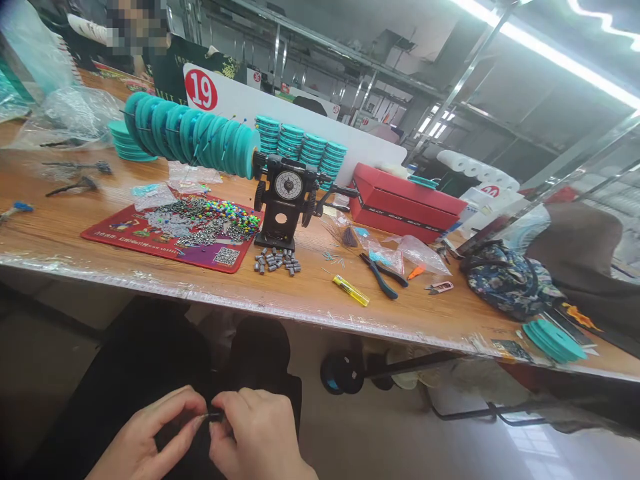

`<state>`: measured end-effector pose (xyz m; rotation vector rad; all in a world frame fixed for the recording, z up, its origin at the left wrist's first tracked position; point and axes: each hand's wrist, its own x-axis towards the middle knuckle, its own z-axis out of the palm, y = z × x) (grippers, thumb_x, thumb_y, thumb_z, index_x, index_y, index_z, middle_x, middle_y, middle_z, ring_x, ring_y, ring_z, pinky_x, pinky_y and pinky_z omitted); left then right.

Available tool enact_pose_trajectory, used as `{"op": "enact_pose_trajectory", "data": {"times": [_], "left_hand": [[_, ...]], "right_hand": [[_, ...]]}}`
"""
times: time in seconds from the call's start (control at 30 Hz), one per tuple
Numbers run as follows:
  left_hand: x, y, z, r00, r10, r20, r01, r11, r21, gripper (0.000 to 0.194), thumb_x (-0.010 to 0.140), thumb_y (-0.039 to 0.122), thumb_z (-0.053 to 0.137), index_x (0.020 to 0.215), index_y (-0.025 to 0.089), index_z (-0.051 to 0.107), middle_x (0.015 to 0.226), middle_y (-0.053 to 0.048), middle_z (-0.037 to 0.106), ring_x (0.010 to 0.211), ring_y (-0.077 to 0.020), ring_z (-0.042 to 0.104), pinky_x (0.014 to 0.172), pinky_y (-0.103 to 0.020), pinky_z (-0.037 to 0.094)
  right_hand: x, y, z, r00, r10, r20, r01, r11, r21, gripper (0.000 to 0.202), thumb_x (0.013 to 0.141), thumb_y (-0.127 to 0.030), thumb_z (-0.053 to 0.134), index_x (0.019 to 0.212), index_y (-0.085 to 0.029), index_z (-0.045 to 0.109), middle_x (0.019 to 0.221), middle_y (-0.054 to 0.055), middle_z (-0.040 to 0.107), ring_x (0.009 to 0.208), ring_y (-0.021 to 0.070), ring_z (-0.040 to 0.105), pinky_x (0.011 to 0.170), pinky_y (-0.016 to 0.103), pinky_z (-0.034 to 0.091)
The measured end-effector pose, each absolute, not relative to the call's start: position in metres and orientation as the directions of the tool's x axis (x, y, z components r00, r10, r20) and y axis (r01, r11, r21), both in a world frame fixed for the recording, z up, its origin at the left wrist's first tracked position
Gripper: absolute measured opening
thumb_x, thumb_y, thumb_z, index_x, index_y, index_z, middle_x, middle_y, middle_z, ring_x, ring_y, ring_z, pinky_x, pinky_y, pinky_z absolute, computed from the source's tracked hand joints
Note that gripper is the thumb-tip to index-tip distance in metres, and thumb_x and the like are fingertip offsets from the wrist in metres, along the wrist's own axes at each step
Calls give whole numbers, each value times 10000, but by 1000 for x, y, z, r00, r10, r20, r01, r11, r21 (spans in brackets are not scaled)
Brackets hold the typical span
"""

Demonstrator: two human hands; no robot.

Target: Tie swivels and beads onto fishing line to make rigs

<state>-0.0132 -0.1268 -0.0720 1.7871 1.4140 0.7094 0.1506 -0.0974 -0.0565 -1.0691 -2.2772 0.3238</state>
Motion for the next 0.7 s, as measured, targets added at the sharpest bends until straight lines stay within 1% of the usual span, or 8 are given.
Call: {"op": "enact_pose_trajectory", "data": {"times": [0.13, 0.27, 0.4, 0.5, 0.7], "left_hand": [[-14, -128, -74, 244, 970, -13, 588, -137, 797, 183, 852, 272, 405, 728, 201, 519, 699, 23, 562, 647, -103, 571, 593, -171, 458], [-13, -131, -73, 227, 974, 1, 622, -145, 770, 176, 845, 264, 418, 712, 204, 517, 688, 28, 565, 640, -105, 566, 597, -182, 460], [-11, -131, -71, 214, 975, 66, 644, -191, 741, 158, 823, 239, 443, 693, 206, 525, 676, 28, 572, 632, -110, 565, 589, -188, 457], [-10, -130, -71, 235, 969, 73, 662, -215, 718, 177, 826, 212, 418, 679, 202, 515, 664, 27, 564, 613, -110, 551, 577, -194, 452], [-8, -131, -72, 270, 955, 124, 697, -283, 659, 195, 821, 170, 395, 651, 192, 487, 634, 22, 539, 598, -115, 534, 554, -206, 439]], "right_hand": [[148, -97, -57, -489, 739, 463, 619, 668, -413, 139, 633, -113, 457, 661, -196, 566, 511, -58, 544, 442, 88, 509, 447, 220, 296], [148, -95, -60, -507, 721, 472, 602, 688, -404, 134, 624, -107, 458, 635, -190, 563, 516, -51, 547, 455, 90, 512, 456, 220, 297], [146, -94, -63, -519, 691, 503, 604, 713, -356, 125, 600, -104, 447, 596, -184, 543, 483, -47, 510, 425, 93, 474, 441, 226, 278], [145, -94, -64, -509, 670, 540, 613, 723, -318, 114, 577, -105, 427, 565, -181, 511, 461, -44, 484, 406, 94, 445, 430, 232, 256], [144, -98, -67, -485, 682, 547, 628, 707, -325, 116, 552, -118, 392, 563, -183, 487, 461, -38, 479, 406, 102, 439, 431, 249, 232]]}}
